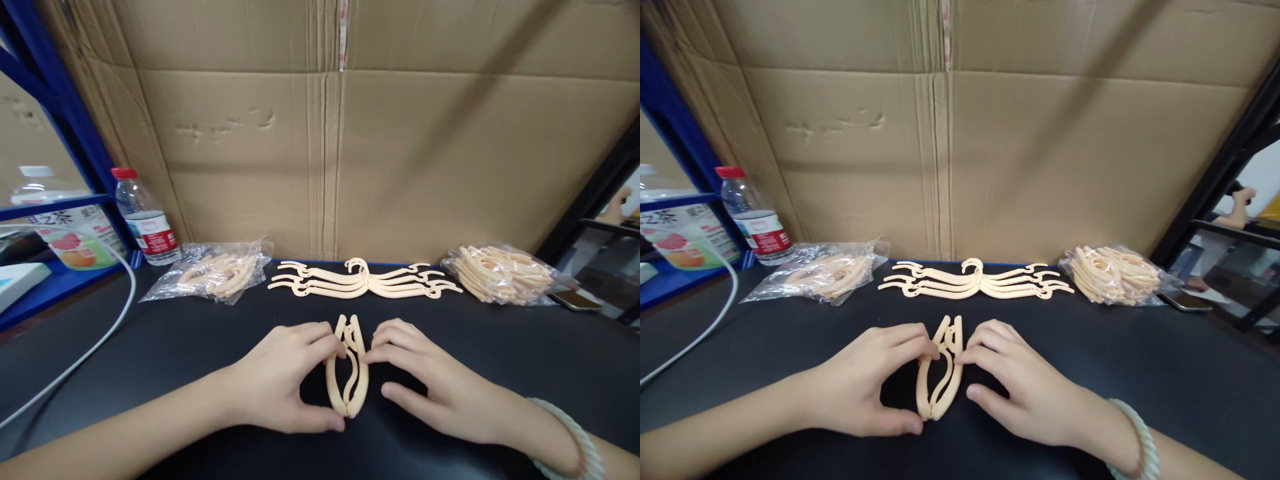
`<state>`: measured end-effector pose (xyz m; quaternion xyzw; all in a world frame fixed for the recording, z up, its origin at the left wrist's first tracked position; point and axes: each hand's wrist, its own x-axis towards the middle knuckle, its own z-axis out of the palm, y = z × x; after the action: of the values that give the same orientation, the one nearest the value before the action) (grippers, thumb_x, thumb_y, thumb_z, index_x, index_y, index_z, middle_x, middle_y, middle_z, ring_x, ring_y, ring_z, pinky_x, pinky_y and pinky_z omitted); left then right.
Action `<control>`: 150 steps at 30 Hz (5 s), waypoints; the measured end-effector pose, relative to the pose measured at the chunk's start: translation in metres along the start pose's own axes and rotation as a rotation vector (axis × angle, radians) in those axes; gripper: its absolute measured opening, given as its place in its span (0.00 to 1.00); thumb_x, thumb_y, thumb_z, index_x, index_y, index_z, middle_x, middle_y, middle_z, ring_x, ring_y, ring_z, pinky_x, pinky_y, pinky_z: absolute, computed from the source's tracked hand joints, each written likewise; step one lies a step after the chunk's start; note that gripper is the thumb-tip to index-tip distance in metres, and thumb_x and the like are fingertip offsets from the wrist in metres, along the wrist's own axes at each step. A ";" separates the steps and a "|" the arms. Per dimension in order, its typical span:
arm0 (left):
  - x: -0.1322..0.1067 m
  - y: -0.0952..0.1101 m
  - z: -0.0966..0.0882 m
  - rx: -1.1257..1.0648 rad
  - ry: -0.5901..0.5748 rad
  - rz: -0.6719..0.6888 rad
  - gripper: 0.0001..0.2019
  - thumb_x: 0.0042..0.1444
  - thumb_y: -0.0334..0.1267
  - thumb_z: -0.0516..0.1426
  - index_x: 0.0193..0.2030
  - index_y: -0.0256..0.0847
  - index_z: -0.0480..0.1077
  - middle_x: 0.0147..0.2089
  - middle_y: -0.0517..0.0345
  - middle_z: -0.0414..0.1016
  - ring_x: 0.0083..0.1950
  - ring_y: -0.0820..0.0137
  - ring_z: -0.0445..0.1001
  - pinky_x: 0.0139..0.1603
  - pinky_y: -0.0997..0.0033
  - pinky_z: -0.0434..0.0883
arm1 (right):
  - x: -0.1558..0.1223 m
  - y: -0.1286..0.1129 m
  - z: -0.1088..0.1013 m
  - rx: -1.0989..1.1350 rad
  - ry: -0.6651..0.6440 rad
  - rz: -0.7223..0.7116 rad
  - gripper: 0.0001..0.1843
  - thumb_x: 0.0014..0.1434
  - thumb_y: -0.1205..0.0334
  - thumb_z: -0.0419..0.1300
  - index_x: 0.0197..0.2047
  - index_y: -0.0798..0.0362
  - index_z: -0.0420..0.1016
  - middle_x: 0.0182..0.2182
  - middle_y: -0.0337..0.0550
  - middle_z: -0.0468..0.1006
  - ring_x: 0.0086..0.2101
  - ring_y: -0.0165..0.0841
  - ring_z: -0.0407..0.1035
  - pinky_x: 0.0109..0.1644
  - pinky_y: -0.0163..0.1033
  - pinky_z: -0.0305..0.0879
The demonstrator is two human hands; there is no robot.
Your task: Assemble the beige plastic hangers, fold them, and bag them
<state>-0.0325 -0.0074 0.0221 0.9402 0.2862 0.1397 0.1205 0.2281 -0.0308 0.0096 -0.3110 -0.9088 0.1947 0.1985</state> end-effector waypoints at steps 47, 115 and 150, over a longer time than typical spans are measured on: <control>-0.001 -0.023 0.021 0.013 0.356 -0.043 0.08 0.60 0.33 0.52 0.45 0.41 0.68 0.37 0.56 0.74 0.39 0.66 0.73 0.44 0.64 0.67 | -0.004 0.106 -0.030 -0.334 0.287 0.222 0.09 0.68 0.60 0.49 0.35 0.51 0.65 0.34 0.47 0.72 0.35 0.40 0.67 0.41 0.47 0.66; 0.004 -0.029 0.019 -0.636 0.481 -0.340 0.13 0.64 0.45 0.53 0.52 0.43 0.67 0.31 0.61 0.71 0.30 0.70 0.69 0.33 0.73 0.69 | -0.003 0.034 -0.019 -1.287 0.475 0.248 0.16 0.68 0.66 0.48 0.35 0.56 0.75 0.51 0.55 0.77 0.19 0.28 0.68 0.19 0.36 0.49; 0.010 -0.022 0.011 -1.051 0.779 -0.411 0.10 0.50 0.41 0.66 0.28 0.37 0.72 0.32 0.59 0.72 0.28 0.75 0.65 0.29 0.77 0.66 | -0.002 0.070 -0.033 0.294 0.678 0.256 0.16 0.61 0.51 0.59 0.48 0.50 0.76 0.47 0.48 0.78 0.48 0.41 0.73 0.54 0.49 0.70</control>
<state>-0.0323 0.0142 0.0069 0.5650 0.3755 0.5622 0.4730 0.2795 0.0271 0.0038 -0.4370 -0.7080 0.2321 0.5039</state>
